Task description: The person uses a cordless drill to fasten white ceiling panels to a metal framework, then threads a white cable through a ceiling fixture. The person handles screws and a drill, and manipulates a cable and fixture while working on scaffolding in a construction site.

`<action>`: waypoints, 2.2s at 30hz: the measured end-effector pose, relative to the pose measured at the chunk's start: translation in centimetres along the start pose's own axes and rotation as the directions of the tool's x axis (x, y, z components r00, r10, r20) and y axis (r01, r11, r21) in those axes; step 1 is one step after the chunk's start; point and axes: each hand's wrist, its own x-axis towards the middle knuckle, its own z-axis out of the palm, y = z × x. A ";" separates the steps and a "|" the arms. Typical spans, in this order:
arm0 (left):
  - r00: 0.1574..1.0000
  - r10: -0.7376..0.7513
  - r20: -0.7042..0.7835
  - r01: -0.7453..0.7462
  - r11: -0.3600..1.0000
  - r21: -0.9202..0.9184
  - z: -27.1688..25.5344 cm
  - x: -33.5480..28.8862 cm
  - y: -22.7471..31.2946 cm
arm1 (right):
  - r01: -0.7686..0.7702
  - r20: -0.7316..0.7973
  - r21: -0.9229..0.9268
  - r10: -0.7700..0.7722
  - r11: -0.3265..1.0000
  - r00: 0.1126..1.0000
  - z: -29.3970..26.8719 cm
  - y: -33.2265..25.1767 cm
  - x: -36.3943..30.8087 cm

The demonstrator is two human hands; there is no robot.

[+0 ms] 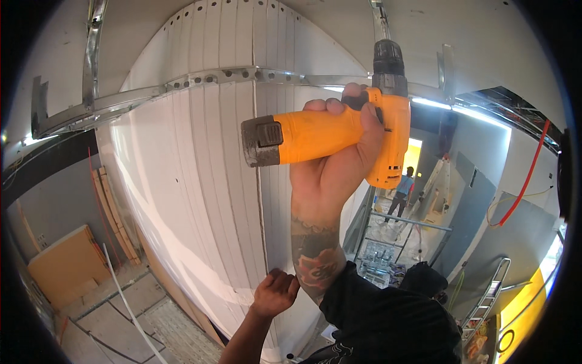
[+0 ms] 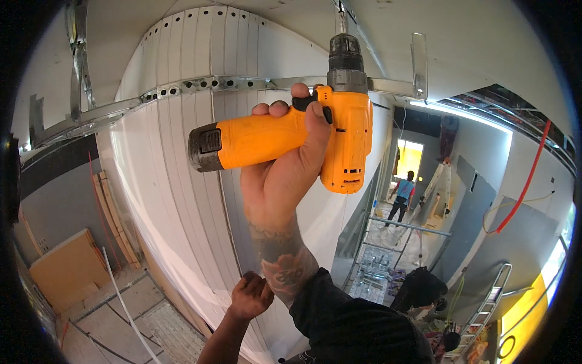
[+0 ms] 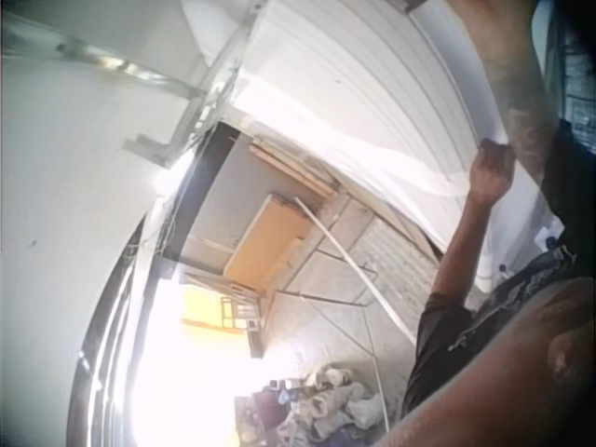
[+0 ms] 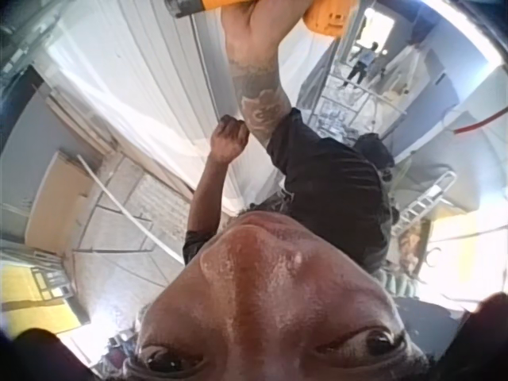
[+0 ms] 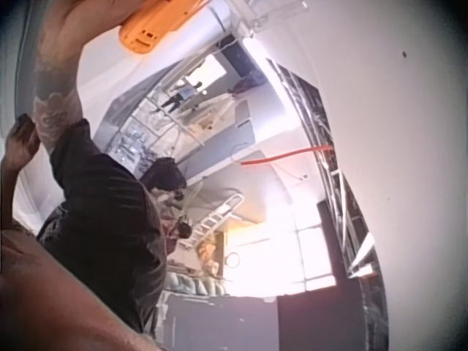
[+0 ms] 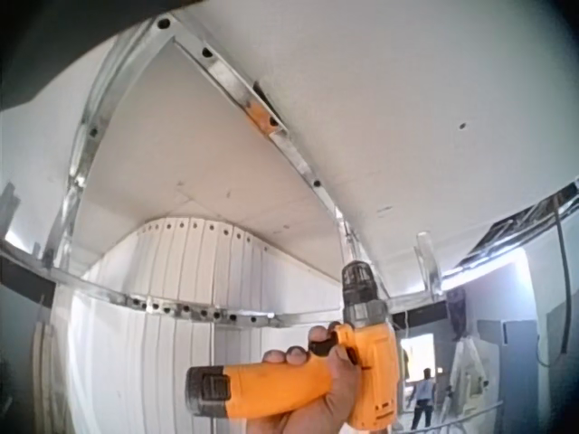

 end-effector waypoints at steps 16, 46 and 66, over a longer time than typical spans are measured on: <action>1.000 0.011 -0.004 -0.011 0.999 0.036 0.0 -0.3 0.1 | 0.028 0.011 -0.040 -0.027 0.999 1.000 0.2 0.7 0.9; 1.000 -0.013 -0.009 0.013 1.000 0.017 0.0 -0.2 0.3 | -0.045 -0.022 0.022 0.045 0.999 0.999 2.0 2.8 2.7; 0.330 -0.924 -0.191 0.917 0.362 -0.166 1.8 -5.5 10.7 | -0.584 0.149 -0.241 0.624 0.775 0.767 -13.6 -13.0 -10.4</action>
